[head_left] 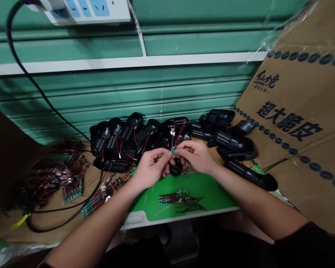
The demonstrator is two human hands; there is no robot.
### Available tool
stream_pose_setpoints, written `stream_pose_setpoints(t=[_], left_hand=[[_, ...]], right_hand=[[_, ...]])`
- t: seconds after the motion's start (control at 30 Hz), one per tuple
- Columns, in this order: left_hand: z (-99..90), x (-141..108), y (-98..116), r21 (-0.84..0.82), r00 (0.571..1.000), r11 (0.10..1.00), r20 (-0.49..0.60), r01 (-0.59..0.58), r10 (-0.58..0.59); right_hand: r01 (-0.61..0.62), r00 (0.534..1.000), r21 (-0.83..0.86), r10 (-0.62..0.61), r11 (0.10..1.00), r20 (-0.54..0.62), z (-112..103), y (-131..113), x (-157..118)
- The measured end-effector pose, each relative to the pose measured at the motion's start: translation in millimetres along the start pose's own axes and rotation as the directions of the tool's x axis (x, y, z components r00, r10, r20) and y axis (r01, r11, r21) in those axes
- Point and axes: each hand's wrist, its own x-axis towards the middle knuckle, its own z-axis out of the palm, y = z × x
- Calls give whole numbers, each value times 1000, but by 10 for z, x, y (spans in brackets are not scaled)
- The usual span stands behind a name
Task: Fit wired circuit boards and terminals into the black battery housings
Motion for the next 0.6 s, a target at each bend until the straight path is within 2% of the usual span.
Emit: stream_pose_setpoints(t=[0.17, 0.27, 0.4, 0.5, 0.6], left_hand=[[32, -14, -10, 48, 992, 999, -123, -26, 31], [78, -26, -28, 93, 973, 992, -208, -86, 104], [126, -32, -95, 129, 945, 971, -235, -200, 226], [148, -49, -134, 271, 895, 917, -258, -294, 363], [162, -71, -137, 455, 810, 805, -257, -380, 528]], right_hand=[[-7, 999, -49, 10, 999, 50, 10, -9, -23], [-10, 999, -82, 14, 997, 47, 28, -17, -56], [4, 1000, -122, -1, 992, 22, 78, -14, -105], [-4, 1000, -127, 4, 992, 3, 107, -11, -123], [-14, 1000, -112, 13, 994, -10, 128, -13, -129]])
